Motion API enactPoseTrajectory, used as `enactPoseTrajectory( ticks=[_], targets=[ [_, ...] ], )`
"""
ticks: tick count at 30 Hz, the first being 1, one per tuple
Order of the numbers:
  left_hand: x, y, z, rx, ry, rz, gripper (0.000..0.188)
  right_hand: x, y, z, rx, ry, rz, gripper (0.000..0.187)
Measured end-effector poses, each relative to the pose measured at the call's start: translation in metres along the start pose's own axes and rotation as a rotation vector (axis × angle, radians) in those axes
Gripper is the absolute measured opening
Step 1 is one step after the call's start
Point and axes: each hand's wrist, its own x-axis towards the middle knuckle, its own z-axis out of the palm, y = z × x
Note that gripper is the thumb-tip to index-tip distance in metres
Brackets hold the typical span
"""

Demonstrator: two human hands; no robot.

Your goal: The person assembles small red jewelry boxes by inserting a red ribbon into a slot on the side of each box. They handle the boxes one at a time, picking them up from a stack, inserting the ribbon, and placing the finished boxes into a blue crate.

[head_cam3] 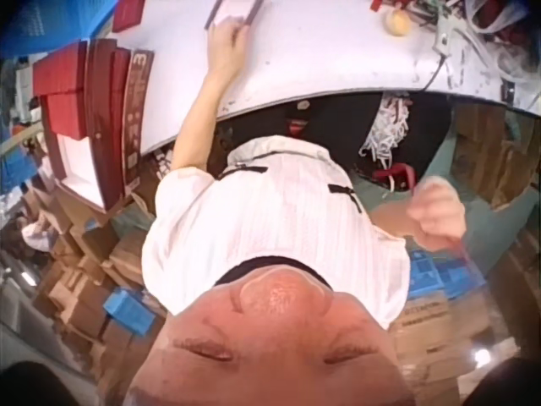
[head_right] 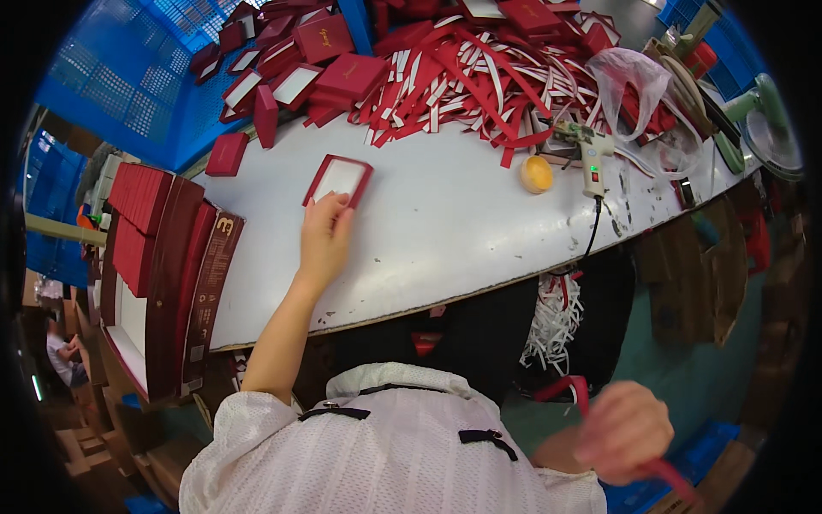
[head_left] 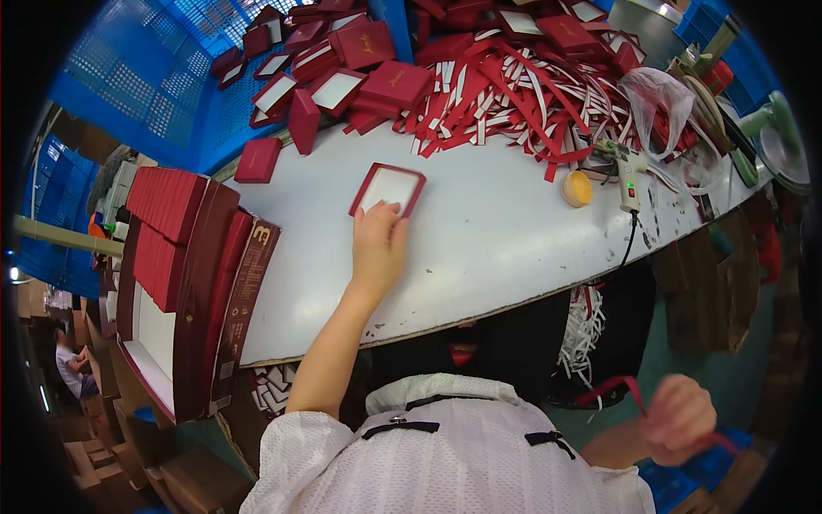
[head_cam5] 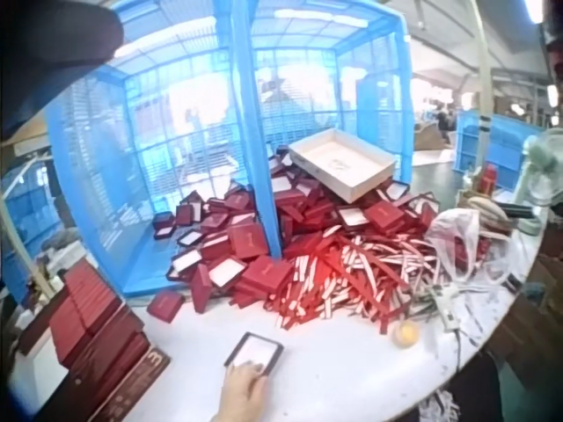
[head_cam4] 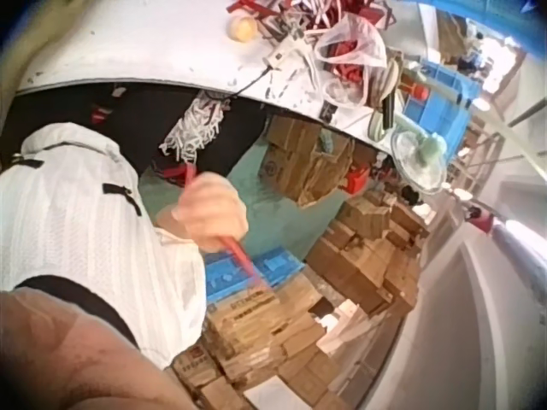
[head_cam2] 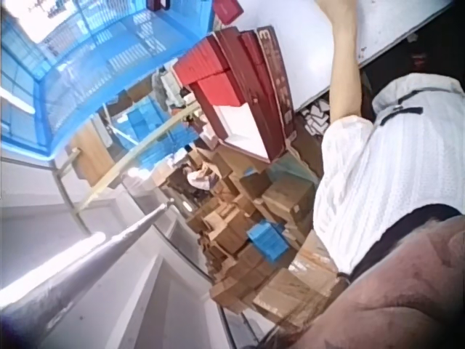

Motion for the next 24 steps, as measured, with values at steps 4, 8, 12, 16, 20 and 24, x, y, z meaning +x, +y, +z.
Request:
enactPoseTrajectory(
  ticks=[4,8,12,16,20,24],
  targets=[
    [0.001,0.041,-0.034,-1.506,-0.018,-0.568,0.023,-0.018,0.056,0.028,0.051,0.095,0.644,0.027],
    [-0.012,0.08,-0.048,-2.059,-0.166,-0.664,0.038,-0.007,0.102,0.049,-0.044,0.073,0.934,0.022],
    [-0.03,0.1,-0.052,-2.044,-0.262,-0.797,0.041,0.018,0.117,0.066,0.102,0.294,0.809,0.009],
    [-0.048,0.093,-0.054,-2.008,-0.548,-0.515,0.052,0.025,0.126,0.058,0.114,0.127,0.874,0.009],
    [-0.046,0.106,-0.052,-1.837,-0.438,-0.485,0.04,0.019,0.139,0.057,-0.266,0.035,0.928,0.008],
    [-0.042,0.115,-0.042,-1.445,-0.093,-0.378,0.023,0.007,0.103,0.061,0.008,-0.202,0.839,0.014]
  ],
)
